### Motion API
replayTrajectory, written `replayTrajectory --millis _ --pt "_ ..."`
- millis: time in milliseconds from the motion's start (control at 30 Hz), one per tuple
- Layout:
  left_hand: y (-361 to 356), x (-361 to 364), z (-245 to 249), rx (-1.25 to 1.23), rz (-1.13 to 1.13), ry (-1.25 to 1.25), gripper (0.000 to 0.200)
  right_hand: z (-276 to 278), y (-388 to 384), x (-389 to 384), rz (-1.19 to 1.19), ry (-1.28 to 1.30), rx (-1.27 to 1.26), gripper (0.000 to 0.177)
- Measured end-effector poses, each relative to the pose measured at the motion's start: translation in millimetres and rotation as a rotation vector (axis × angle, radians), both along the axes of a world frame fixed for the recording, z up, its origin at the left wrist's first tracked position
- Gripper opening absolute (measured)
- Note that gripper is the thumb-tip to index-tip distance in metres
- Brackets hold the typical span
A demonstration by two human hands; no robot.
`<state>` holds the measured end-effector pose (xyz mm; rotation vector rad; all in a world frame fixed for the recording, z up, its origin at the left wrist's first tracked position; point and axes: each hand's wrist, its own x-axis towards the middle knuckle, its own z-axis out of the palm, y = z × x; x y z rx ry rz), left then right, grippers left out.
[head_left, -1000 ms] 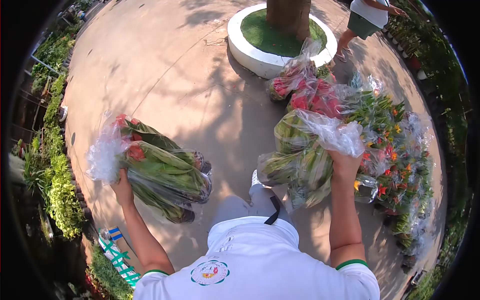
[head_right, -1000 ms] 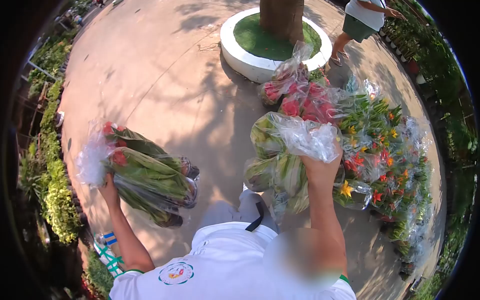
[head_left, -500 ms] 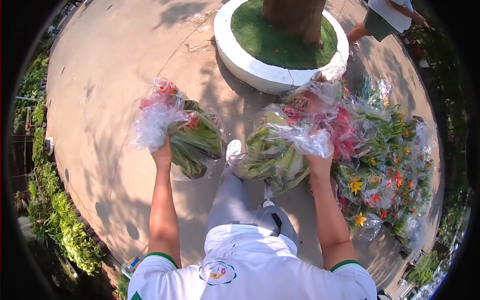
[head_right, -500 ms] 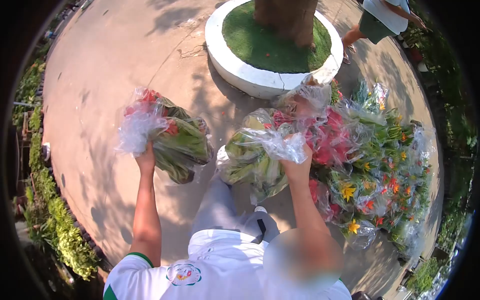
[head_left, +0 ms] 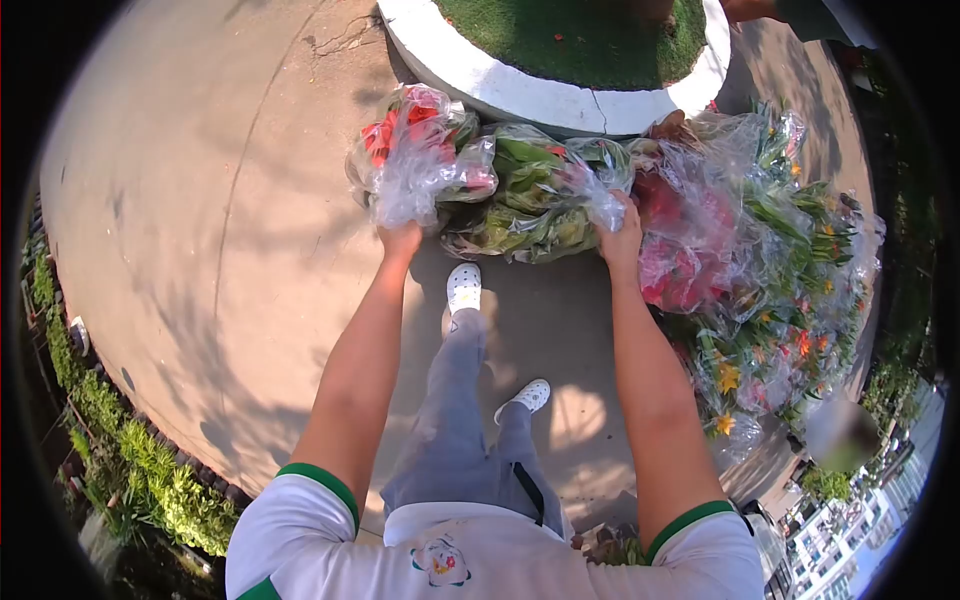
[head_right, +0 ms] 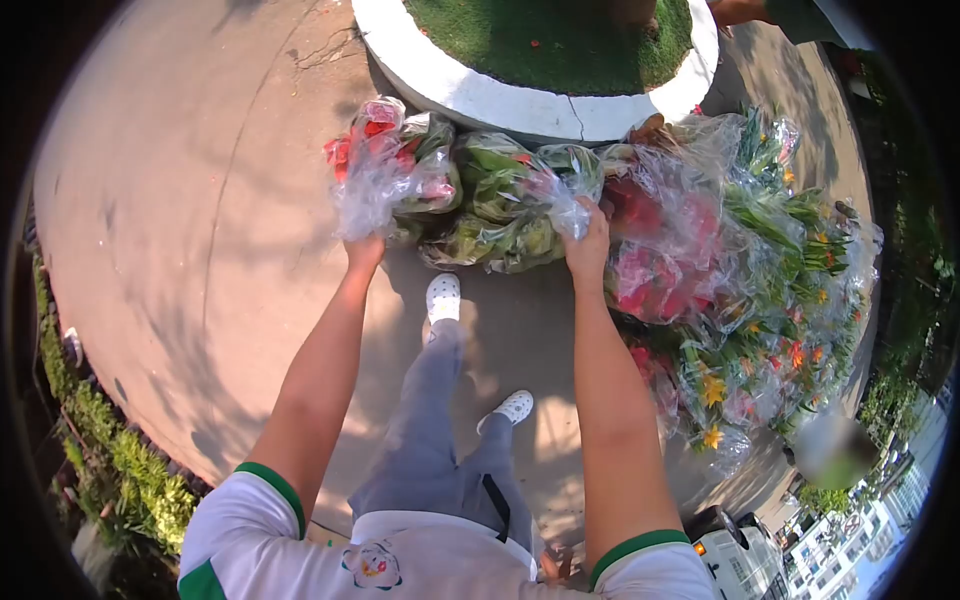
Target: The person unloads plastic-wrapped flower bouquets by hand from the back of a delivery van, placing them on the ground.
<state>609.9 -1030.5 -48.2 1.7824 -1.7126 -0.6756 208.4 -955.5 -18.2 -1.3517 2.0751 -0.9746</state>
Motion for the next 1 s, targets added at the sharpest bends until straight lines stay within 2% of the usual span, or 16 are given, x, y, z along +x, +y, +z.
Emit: replayTrajectory --millis 100,300,433,467,500,567,633,667,700,767,800,867,900,933,967,1000 --pt "-27.5 31.9 -54.9 -0.160 -0.242 -0.299 0.045 31.2 -32.8 8.5 -0.011 0.143 0.028 0.089" --pt "-77.0 -40.4 55.7 0.099 0.085 -0.560 0.079 68.2 -24.5 40.6 -0.283 0.203 0.227 0.127" --pt "-122.1 -43.7 27.3 0.214 0.232 -0.618 0.103 101.5 31.7 68.6 -0.365 -0.130 0.285 0.104" --pt "-141.6 -26.3 7.2 0.089 0.120 -0.715 0.105 109.2 52.4 79.2 -0.349 -0.222 0.287 0.096" --pt "-151.6 -48.1 32.1 0.299 0.216 -0.670 0.111 110.7 77.5 87.2 -0.354 -0.219 0.255 0.090" --pt "-188.4 -26.5 13.7 0.410 0.235 -0.437 0.110 128.7 121.1 95.7 -0.357 -0.349 0.276 0.075" --pt "-206.4 -6.2 20.8 0.726 0.255 0.071 0.104 121.0 189.1 112.2 -0.364 -0.344 0.407 0.069" --pt "-212.4 -22.5 22.5 0.802 0.196 0.062 0.103 117.1 238.9 110.9 -0.435 -0.323 0.469 0.066" --pt "-213.3 -43.0 27.3 0.784 0.113 -0.046 0.091 116.0 297.3 113.5 -0.514 -0.287 0.521 0.064" --pt "-212.4 -90.0 46.5 0.533 -0.234 -0.903 0.069 98.5 402.5 145.3 -0.783 -0.314 0.647 0.060" --pt "-211.4 -110.9 59.3 0.437 -0.372 -1.231 0.060 65.8 452.6 176.4 -0.907 -0.124 0.601 0.055" --pt "-190.7 -173.7 61.1 0.263 -0.520 -1.525 0.062 92.0 517.8 202.5 -1.257 -0.291 0.723 0.052" --pt "-167.0 -202.0 64.2 0.170 -0.602 -1.629 0.065 85.2 556.2 223.1 -1.385 -0.332 0.725 0.052" --pt "-146.0 -227.6 65.9 0.123 -0.576 -1.520 0.068 69.2 586.7 249.3 -1.429 -0.282 0.736 0.052" --pt "-127.9 -251.6 64.6 0.076 -0.557 -1.409 0.070 58.7 608.8 269.8 -1.456 -0.232 0.763 0.052" --pt "-102.0 -268.2 52.9 0.086 -0.441 -1.084 0.072 62.7 618.5 274.0 -1.501 -0.317 0.772 0.053"
